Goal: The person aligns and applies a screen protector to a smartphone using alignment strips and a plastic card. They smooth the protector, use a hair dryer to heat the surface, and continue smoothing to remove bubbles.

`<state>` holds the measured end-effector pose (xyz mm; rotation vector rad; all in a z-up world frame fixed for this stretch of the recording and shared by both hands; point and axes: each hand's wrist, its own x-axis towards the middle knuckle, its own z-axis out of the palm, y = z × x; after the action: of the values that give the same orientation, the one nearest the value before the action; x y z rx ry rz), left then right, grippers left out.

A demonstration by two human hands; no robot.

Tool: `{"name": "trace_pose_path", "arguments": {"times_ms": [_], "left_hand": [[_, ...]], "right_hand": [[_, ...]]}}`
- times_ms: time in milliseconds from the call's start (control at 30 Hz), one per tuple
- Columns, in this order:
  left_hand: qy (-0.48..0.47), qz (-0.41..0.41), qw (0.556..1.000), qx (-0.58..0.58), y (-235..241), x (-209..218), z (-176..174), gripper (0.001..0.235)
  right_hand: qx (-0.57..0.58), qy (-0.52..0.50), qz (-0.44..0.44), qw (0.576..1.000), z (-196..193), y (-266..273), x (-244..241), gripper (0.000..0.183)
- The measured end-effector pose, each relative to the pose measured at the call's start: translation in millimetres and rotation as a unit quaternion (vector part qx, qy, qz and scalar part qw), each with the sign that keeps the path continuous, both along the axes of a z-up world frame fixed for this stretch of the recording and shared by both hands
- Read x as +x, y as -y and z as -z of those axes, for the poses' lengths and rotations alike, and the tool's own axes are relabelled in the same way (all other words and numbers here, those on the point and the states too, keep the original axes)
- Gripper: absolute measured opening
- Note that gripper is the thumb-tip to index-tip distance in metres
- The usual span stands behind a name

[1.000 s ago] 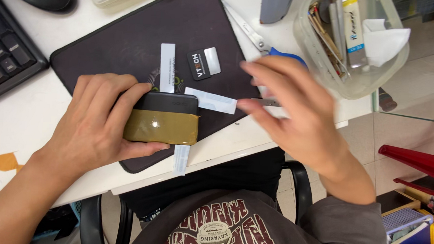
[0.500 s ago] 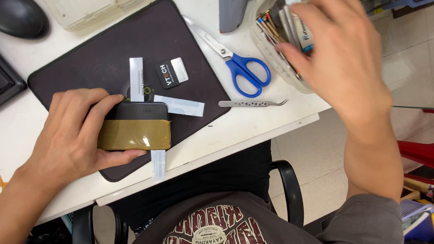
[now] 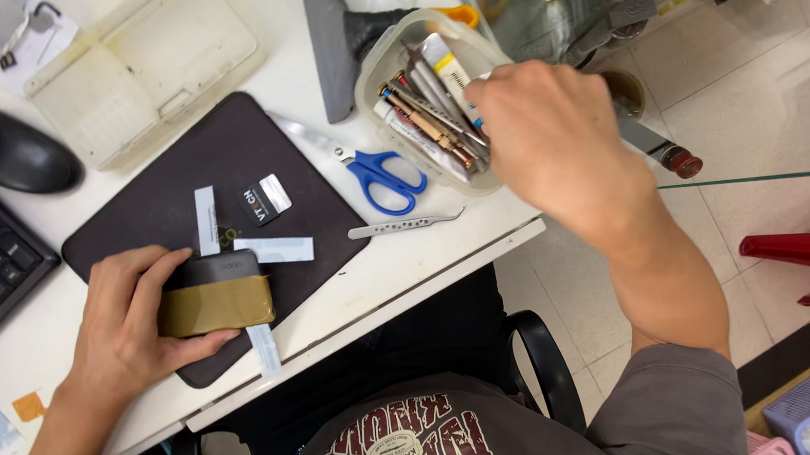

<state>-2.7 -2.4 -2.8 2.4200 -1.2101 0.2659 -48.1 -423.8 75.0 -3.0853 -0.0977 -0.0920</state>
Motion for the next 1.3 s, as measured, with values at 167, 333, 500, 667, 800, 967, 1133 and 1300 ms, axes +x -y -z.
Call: {"name": "trace_pose_path", "arguments": {"times_ms": [167,333,500,667,800,967,1133,1300], "left_hand": [[0.002,-0.012,1.0,0.004,0,-1,1,0.082],[-0.008,-0.023,1.0,0.013,1,-2,1,0.082],[0.021,-0.022,0.999,0.038,3,-4,-4,0.083],[0.039,-0.028,0.995,0.087,4,-6,-7,0.09],[0.013,-0.036,0.992,0.12,8,-4,-13,0.097],[0.038,-0.023,0.986,0.162,13,-6,-29,0.1],[0.078,-0.024,0.978,0.194,17,-9,-52,0.087],[0.098,0.026,0.98,0.172,31,-14,-61,0.073]], "right_hand": [[-0.099,0.019,-0.035,0.994,-6,-1,-6,0.027],[-0.033,-0.017,-0.053,0.998,-4,-8,2,0.031],[0.098,0.05,0.014,0.994,-11,-8,9,0.028],[0.197,0.076,-0.016,0.977,-19,-10,8,0.015],[0.239,0.052,-0.04,0.969,-23,-12,13,0.017],[0.204,0.12,-0.052,0.97,-18,-7,8,0.018],[0.067,0.072,-0.039,0.994,2,-11,4,0.036],[0.068,0.06,-0.029,0.995,18,-11,4,0.053]]}}
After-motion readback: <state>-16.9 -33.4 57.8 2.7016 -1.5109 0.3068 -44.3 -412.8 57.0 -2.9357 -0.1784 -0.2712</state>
